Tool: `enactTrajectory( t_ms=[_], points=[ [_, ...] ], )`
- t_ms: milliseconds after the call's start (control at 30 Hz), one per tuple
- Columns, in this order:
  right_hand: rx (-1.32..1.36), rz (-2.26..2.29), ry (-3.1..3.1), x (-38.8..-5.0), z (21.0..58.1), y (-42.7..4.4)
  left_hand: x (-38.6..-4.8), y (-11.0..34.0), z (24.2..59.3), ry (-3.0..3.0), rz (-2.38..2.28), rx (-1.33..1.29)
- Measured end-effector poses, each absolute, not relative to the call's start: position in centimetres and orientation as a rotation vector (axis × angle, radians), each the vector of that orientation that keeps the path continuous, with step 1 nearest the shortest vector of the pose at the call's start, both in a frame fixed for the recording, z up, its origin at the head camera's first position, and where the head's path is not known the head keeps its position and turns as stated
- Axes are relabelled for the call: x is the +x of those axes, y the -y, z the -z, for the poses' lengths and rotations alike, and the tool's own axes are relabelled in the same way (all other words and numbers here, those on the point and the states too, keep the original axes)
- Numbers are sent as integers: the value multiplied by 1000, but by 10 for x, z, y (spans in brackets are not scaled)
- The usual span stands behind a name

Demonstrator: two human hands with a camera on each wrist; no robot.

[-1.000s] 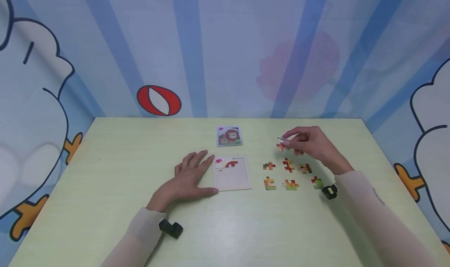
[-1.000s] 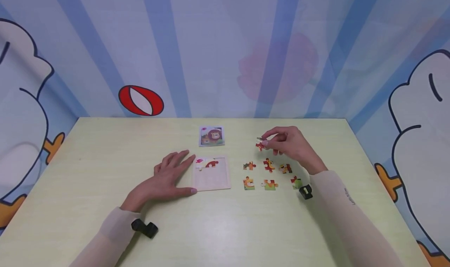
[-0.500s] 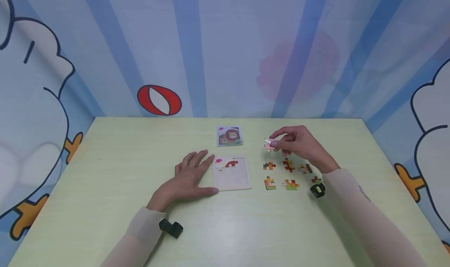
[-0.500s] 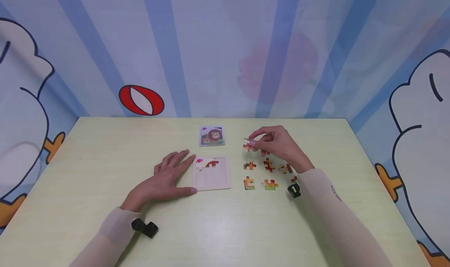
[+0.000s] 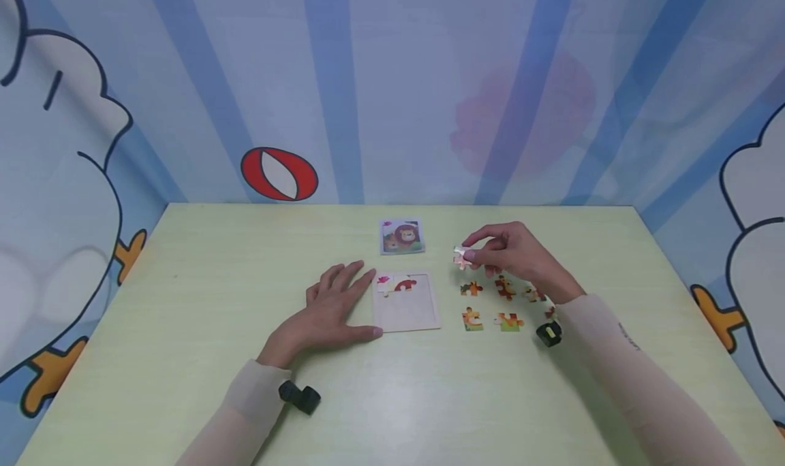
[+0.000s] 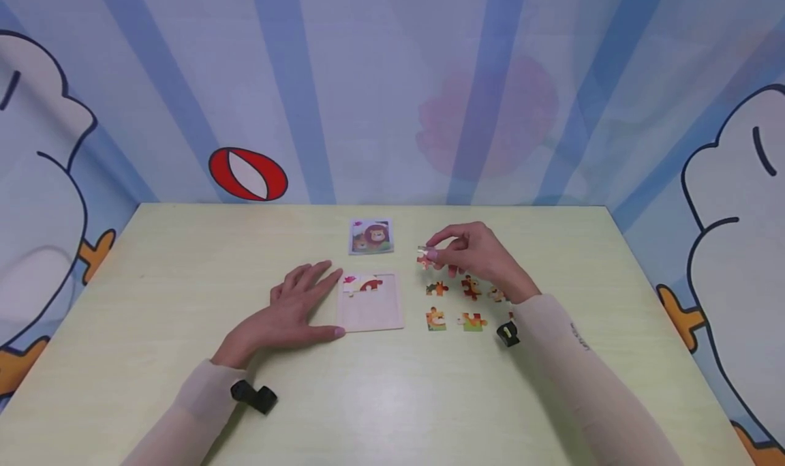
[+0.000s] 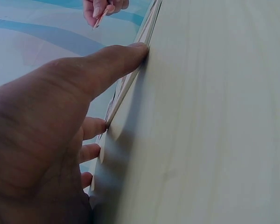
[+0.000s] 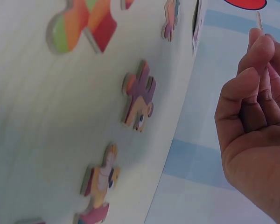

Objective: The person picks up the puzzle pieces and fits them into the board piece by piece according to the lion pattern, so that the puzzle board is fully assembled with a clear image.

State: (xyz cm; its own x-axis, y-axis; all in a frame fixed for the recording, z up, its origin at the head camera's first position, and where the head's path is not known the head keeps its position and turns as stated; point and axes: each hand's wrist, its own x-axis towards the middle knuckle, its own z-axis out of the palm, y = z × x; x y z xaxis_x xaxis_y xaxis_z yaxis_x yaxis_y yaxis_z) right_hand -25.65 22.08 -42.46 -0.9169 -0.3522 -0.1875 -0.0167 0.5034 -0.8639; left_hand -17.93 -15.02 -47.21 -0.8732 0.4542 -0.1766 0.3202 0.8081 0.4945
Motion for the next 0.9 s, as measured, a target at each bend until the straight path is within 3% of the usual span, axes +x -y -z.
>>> enactTrajectory(
  t_ms=[900],
  points=[
    [-410, 1319, -2332, -259, 427, -181, -182, 149, 473, -2696, -675, 579]
  ],
)
